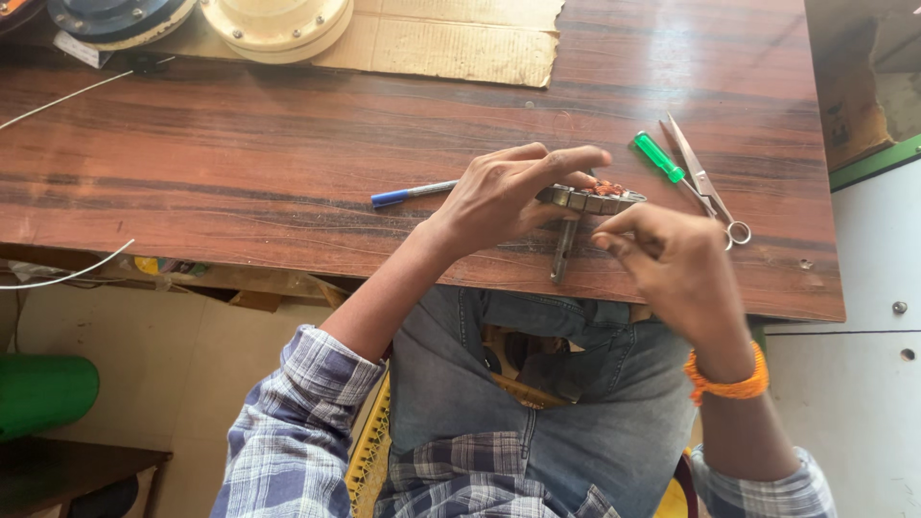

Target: The person sits at a workbench and winds copper wire by hand around the slots of a motor armature clamped in a holder, pressing and threading the wire into place with both fingers. They occasionally reposition the armature and reach for a green-handled tool while continuing to seat the wire windings.

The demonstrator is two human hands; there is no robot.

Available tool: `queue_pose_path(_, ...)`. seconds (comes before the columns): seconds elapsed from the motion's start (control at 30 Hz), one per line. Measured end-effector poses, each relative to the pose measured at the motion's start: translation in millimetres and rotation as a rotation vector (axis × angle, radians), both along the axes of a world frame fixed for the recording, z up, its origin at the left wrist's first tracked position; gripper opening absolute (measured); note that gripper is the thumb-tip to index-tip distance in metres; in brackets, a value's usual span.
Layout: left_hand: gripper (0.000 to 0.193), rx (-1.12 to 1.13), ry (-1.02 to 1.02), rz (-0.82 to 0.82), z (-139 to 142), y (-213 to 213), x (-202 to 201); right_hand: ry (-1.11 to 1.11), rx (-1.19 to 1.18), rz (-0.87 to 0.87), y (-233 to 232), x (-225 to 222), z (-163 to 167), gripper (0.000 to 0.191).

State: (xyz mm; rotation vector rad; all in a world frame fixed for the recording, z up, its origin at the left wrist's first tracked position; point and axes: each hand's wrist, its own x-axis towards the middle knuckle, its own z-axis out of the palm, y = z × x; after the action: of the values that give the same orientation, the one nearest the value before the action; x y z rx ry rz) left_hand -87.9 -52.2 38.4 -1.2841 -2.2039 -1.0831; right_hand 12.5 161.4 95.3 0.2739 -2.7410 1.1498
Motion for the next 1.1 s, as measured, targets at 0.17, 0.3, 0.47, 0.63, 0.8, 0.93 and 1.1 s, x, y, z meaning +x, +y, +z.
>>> queue_pose_path(0.17, 0.083, -0.027, -0.045, -0.008, 4.1, -0.8, 1.6, 0.343, 0.162, 0.043, -9.6, 7.9, -22.1, 0.009)
queue_pose_path(0.3, 0.086, -0.026, -0.01, -0.003, 6.4, -0.5, 2.3, 0.134, 0.039, -0.085, 0.0, 6.5, -20.8, 0.01)
queue_pose_path(0.47, 0.089, -0.035, -0.006, -0.003, 9.2, -0.7, 3.5, 0.212, 0.001, 0.015, 3.0, 9.7, -18.6, 0.011)
queue_pose_path(0.63, 0.088, -0.042, 0.0, 0.006, 8.7, -2.4, 3.6, 0.261, 0.037, 0.036, -4.4, 13.5, -22.2, 0.01)
queue_pose_path(0.8, 0.072, -0.059, -0.014, 0.019, 5.7, -3.8, 1.3, 0.242, 0.054, -0.01, -2.5, 16.3, -26.3, 0.008)
queue_pose_path(0.93, 0.066, -0.055, -0.008, 0.033, 5.1, -3.6, 0.5, 0.421, 0.288, 0.051, -4.6, 16.9, -43.3, 0.003)
queue_pose_path(1.1, 0.073, -0.049, -0.018, 0.009, 6.8, -3.3, 1.2, 0.437, 0.361, 0.055, -8.6, 13.2, -69.0, 0.015)
